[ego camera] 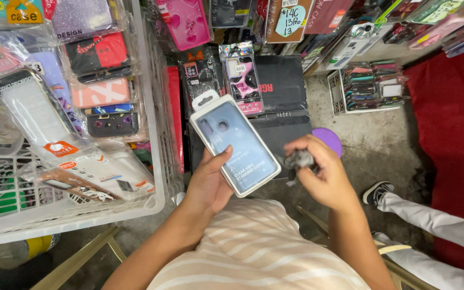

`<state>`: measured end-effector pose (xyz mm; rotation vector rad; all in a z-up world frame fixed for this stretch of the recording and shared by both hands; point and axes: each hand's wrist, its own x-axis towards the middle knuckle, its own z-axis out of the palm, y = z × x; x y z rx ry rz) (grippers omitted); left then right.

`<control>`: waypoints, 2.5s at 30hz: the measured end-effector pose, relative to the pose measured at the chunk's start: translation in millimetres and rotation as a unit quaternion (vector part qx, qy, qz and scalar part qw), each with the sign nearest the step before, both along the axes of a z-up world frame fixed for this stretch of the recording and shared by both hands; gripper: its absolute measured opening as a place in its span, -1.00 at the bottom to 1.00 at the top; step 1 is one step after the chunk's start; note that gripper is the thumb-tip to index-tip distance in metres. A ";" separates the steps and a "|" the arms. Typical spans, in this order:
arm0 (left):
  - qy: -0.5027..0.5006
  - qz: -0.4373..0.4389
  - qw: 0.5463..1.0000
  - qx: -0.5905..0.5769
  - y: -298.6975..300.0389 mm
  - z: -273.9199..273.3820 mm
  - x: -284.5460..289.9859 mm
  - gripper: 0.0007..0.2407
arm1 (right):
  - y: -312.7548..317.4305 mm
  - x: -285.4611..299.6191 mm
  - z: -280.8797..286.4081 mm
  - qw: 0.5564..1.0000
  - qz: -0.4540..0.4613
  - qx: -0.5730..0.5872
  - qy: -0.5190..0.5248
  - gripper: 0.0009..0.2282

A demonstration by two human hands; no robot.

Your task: The person handles various phone cases by taking them out of plastic packaging, wiping them with a cloth, and placing them back or into a white plastic basket.

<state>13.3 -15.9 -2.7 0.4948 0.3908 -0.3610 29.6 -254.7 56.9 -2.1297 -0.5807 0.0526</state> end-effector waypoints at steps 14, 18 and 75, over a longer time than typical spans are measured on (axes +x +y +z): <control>-0.034 -0.010 0.993 0.114 -44.2 -48.9 39.6 -0.59 | -25.0 36.9 -100.3 0.873 -0.145 0.262 0.385 -0.52; 0.008 -0.067 0.974 0.216 -61.6 -63.7 54.0 -0.51 | -48.1 59.7 -119.3 0.859 -0.174 0.297 0.379 -0.53; -0.127 -0.221 0.964 0.071 -70.0 -14.7 63.8 -0.50 | -54.4 170.1 -189.2 0.949 -0.271 -0.160 -0.015 -0.66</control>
